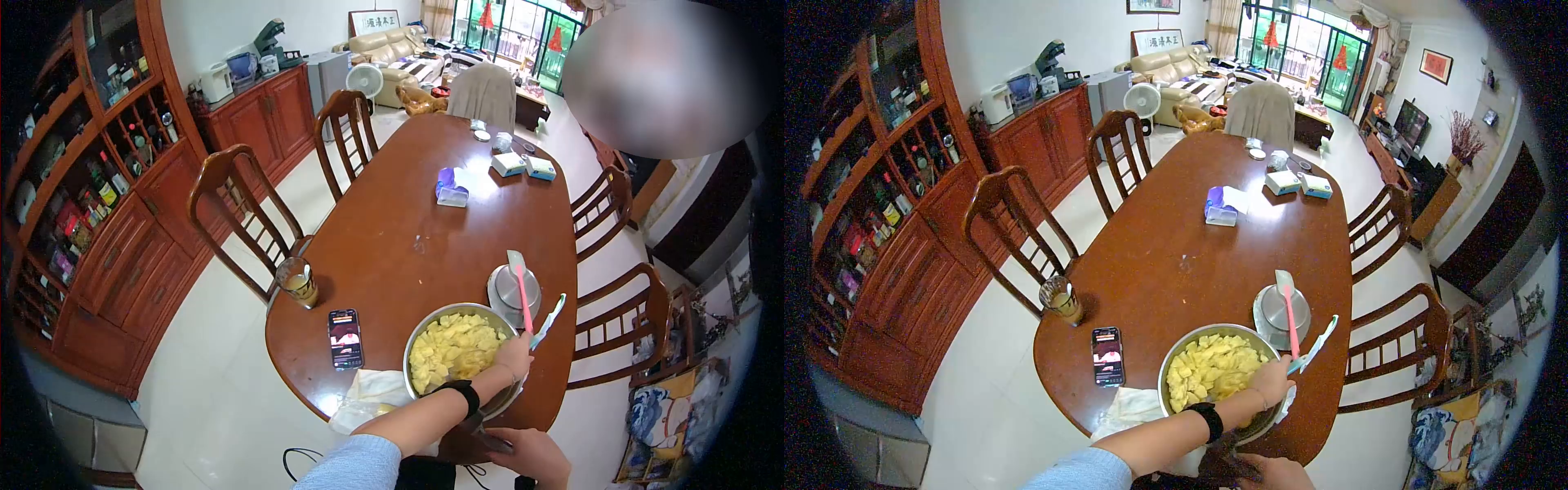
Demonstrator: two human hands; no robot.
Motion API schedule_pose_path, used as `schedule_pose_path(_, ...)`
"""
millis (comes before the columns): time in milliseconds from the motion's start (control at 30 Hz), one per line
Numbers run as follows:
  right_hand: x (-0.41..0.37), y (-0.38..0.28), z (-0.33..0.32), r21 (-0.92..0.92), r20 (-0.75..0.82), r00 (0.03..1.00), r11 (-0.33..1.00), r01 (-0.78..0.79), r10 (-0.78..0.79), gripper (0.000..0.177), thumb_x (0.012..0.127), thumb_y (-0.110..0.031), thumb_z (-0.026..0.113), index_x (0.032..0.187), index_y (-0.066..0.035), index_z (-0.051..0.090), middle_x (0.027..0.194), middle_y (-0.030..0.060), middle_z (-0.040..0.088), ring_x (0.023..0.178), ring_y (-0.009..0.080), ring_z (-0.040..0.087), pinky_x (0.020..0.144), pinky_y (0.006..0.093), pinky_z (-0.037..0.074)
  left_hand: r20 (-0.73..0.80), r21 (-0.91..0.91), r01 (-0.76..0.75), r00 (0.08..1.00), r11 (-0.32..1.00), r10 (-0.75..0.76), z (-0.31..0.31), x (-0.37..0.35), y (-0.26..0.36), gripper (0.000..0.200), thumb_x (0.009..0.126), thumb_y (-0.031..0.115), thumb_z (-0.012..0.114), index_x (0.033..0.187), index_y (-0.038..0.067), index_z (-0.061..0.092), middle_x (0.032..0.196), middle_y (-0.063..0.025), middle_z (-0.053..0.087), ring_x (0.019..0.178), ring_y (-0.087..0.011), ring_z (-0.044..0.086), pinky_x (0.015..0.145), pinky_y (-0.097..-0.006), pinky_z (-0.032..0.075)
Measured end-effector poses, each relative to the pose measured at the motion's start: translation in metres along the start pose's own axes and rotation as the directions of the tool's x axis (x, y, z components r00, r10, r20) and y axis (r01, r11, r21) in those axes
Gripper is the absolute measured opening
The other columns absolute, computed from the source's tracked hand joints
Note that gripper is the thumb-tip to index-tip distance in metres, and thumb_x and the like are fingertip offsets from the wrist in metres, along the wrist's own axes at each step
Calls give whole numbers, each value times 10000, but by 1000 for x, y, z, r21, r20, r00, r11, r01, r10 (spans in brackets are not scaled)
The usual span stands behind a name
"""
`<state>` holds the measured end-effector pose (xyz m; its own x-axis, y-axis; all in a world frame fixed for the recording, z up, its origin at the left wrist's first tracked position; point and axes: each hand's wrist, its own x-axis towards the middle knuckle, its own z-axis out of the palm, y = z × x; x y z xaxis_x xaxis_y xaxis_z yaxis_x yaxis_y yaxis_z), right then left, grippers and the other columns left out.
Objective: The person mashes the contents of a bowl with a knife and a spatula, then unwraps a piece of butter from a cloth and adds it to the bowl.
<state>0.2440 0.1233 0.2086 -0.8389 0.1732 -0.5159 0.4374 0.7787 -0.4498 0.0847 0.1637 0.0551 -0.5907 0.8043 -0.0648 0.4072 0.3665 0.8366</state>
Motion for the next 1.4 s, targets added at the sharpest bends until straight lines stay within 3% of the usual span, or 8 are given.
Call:
schedule_pose_path(267, 0, 8, 12, 30, -24, 999, 999, -39, 39, 446, 771, -345, 697, 1178, -178, 626, 855, 129, 688, 775, 319, 660, 720, 385, 533, -23, 170, -80, 996, 982, 85, 8, -2, -1, 214, 914, 122, 427, 1102, 78, 519, 946, -164, 634, 835, -365, 635, 707, -491, 504)
schedule_pose_path(400, -3, 15, 13, 54, -48, 998, 998, -35, 38, 455, 766, -354, 702, 1180, -183, 625, 853, 114, 690, 766, 314, 660, 709, 384, 533, -206, -140, -266, 950, 954, 234, -67, -26, 18, 309, 882, 84, 466, 1178, 30, 531, 942, -221, 613, 886, -405, 579, 738, -480, 460)
schedule_pose_path(533, -6, 13, 5, 90, -52, 996, 994, -63, 68, 458, 768, -360, 699, 1185, -186, 623, 853, 117, 690, 753, 316, 659, 699, 380, 534, -420, -62, -294, 875, 954, 243, -131, -28, 14, 265, 921, 117, 500, 1160, 7, 534, 946, -189, 639, 864, -349, 617, 774, -416, 477)
schedule_pose_path(800, -6, 13, -5, -44, -89, 995, 998, -52, 48, 438, 744, -399, 722, 1097, -154, 640, 878, 95, 692, 785, 283, 664, 712, 385, 524, -287, -343, -323, 930, 882, 229, -173, 7, -33, 231, 914, 155, 545, 1107, 29, 531, 792, -168, 612, 730, -288, 609, 684, -391, 469)
schedule_pose_path(900, -10, 8, -13, -61, -135, 990, 997, -48, 39, 414, 737, -379, 735, 1068, -145, 649, 846, 85, 690, 766, 286, 659, 689, 373, 522, -62, -113, -153, 987, 982, 147, -175, 15, -48, 260, 926, 199, 566, 1138, 49, 583, 872, -56, 636, 798, -145, 593, 732, -298, 484)
schedule_pose_path(967, -16, 9, -15, -63, -174, 983, 996, -65, 53, 396, 735, -363, 740, 1053, -143, 653, 829, 78, 689, 756, 286, 657, 676, 364, 520, -71, -291, -73, 996, 954, 54, -165, 19, -57, 247, 913, 211, 584, 1084, 34, 615, 852, -59, 631, 791, -150, 584, 736, -299, 483)
schedule_pose_path(1100, -23, 3, -20, 16, -212, 974, 997, -81, 83, 360, 753, -325, 736, 1039, -123, 654, 829, 75, 690, 741, 282, 654, 659, 351, 515, -231, -175, -192, 961, 966, 149, -144, 38, -88, 243, 859, 190, 630, 1039, 30, 661, 908, -167, 639, 856, -278, 636, 763, -363, 494)
schedule_pose_path(1400, -27, 13, -13, 331, -321, 925, 939, -94, 206, 399, 719, -253, 800, 1040, -58, 665, 879, 87, 702, 791, 212, 690, 718, 290, 532, 85, -525, 185, 983, 831, -166, -141, 49, -89, 363, 958, 328, 531, 1112, 20, 645, 972, -10, 645, 885, -103, 566, 803, -282, 461)
